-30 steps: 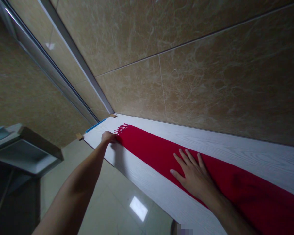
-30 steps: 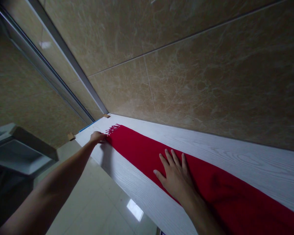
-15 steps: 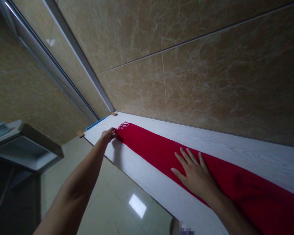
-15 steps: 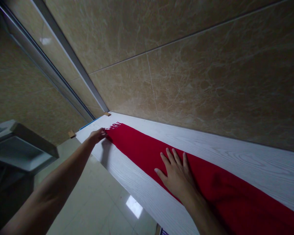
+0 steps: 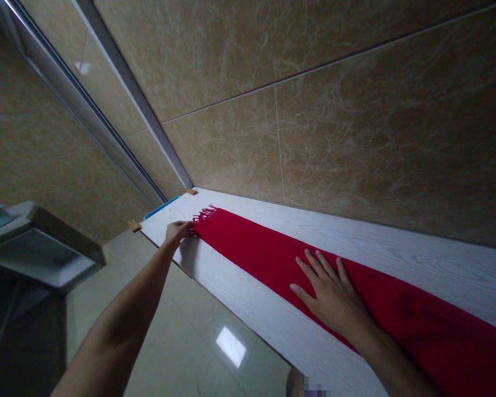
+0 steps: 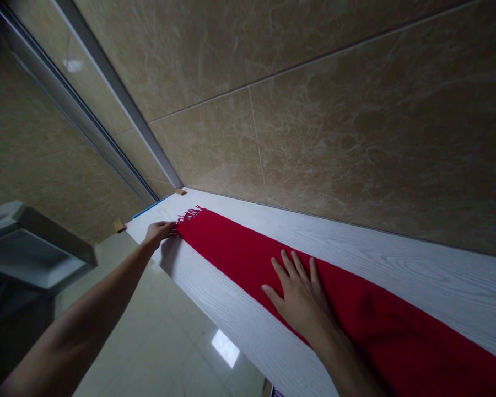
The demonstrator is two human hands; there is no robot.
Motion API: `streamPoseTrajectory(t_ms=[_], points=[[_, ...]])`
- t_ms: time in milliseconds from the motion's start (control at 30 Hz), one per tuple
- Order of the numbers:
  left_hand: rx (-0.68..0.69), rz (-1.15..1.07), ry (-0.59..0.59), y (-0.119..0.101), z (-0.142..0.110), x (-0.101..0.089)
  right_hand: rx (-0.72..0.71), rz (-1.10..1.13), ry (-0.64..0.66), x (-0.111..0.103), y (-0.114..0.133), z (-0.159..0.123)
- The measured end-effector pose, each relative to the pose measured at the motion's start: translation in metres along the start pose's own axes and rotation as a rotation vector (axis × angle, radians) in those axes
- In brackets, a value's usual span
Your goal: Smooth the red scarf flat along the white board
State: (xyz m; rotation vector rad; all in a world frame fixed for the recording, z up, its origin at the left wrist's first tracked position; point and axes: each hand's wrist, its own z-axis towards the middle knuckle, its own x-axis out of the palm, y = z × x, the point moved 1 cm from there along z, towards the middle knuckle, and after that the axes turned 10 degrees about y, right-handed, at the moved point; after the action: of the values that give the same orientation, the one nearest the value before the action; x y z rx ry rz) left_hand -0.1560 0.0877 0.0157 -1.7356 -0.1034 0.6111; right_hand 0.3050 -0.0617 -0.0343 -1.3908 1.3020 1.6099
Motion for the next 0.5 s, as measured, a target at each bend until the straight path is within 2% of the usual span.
streamPoseTrajectory(t_ms=[133, 300, 500], points=[[0.041, 0.125, 0.014, 0.001, -0.001, -0.009, -0.01, 0.03, -0.029, 0.002, -0.002, 0.001], [0.124, 0.309, -0.044, 0.008, -0.006, -0.021, -0.029, 0.031, -0.037, 0.005, -0.005, 0.001], [0.155, 0.467, -0.05, 0.015, -0.008, -0.022, -0.025, 0.048, -0.063, 0.009, -0.007, 0.002]])
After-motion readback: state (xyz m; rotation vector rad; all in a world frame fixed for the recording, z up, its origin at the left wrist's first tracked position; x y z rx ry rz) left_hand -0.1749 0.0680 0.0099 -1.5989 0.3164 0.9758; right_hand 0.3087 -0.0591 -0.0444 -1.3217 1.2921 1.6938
